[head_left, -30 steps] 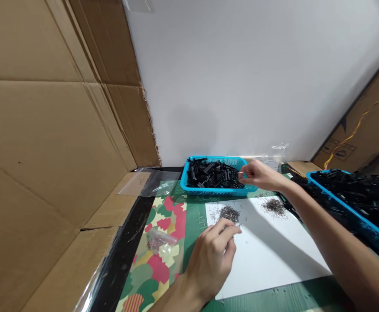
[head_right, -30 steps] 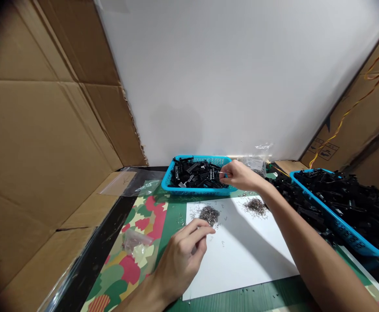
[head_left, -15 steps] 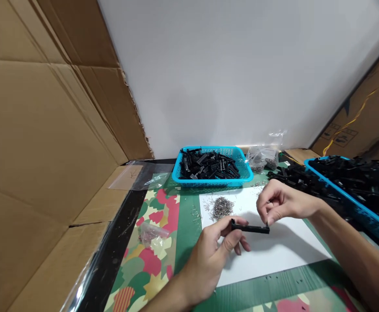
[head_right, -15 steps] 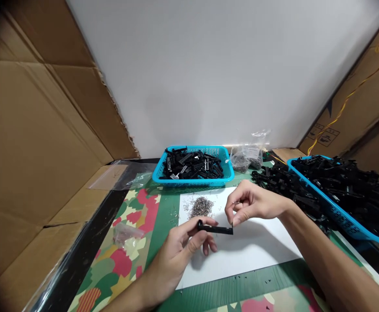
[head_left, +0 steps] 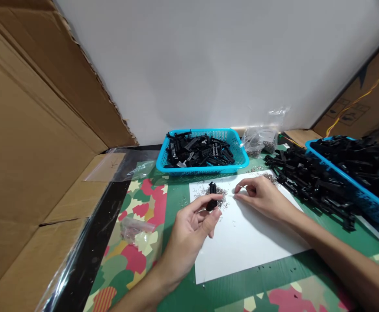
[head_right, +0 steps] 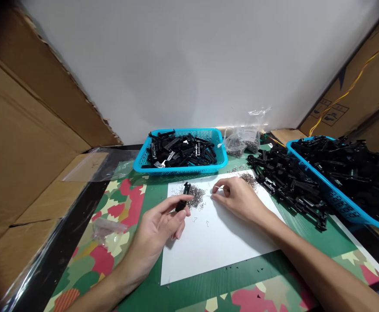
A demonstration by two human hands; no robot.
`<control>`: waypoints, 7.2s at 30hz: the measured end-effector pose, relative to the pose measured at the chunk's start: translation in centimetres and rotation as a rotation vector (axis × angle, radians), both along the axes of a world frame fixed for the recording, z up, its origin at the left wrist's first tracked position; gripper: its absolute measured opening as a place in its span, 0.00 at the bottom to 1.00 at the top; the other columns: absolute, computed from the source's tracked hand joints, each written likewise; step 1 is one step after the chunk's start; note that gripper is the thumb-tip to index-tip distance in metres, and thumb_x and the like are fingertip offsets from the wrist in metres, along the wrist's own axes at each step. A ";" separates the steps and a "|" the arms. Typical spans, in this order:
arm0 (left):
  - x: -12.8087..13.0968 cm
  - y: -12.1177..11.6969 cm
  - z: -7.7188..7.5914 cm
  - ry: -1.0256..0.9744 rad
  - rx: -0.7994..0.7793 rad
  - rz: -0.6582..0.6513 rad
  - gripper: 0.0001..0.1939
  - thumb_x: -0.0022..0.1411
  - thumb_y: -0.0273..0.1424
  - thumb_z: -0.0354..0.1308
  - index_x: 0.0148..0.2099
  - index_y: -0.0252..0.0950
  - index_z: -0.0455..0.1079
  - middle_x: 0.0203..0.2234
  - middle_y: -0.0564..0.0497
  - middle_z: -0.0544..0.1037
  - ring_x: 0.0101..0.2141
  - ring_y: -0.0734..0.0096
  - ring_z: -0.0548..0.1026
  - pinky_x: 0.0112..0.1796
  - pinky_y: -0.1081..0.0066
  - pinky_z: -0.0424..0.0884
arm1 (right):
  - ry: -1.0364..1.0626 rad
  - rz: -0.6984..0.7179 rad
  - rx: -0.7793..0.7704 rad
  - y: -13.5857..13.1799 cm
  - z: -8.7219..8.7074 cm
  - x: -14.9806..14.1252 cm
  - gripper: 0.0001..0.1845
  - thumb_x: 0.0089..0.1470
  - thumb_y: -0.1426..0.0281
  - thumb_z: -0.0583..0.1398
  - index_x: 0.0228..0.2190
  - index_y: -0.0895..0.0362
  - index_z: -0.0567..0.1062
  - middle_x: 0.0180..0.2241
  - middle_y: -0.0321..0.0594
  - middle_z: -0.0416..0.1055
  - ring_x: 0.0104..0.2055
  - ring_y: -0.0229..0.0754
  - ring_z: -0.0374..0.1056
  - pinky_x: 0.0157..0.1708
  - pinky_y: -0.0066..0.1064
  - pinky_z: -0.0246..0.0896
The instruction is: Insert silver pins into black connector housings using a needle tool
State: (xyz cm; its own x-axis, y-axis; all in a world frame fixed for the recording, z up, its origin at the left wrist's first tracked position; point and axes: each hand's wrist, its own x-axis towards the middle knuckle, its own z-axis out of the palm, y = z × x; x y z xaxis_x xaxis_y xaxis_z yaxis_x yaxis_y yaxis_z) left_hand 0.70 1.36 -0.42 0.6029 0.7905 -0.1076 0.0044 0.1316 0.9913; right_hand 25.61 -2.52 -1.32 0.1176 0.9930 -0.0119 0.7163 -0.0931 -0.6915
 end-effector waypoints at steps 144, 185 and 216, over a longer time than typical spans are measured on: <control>-0.8 -1.0 -0.3 0.044 0.459 -0.238 0.25 0.82 0.31 0.53 0.75 0.51 0.64 0.52 0.48 0.79 0.54 0.63 0.76 0.57 0.65 0.71 | -0.182 0.497 0.789 -4.5 0.9 -3.0 0.13 0.65 0.84 0.62 0.49 0.62 0.78 0.19 0.29 0.65 0.19 0.36 0.54 0.21 0.35 0.47; -0.8 -0.5 -0.6 0.221 0.809 -0.038 0.21 0.68 0.28 0.71 0.61 0.36 0.75 0.47 0.50 0.84 0.45 0.64 0.81 0.49 0.63 0.77 | -0.369 0.454 0.703 -3.6 0.2 -1.0 0.17 0.66 0.85 0.55 0.44 0.57 0.79 0.20 0.30 0.70 0.19 0.35 0.62 0.22 0.32 0.51; 0.0 -1.2 -1.8 0.318 1.132 -0.110 0.05 0.73 0.27 0.64 0.48 0.31 0.79 0.39 0.48 0.86 0.39 0.60 0.82 0.41 0.61 0.75 | 0.956 0.044 0.061 -2.2 0.9 -1.2 0.13 0.65 0.59 0.68 0.41 0.56 0.83 0.32 0.43 0.84 0.31 0.43 0.82 0.34 0.32 0.81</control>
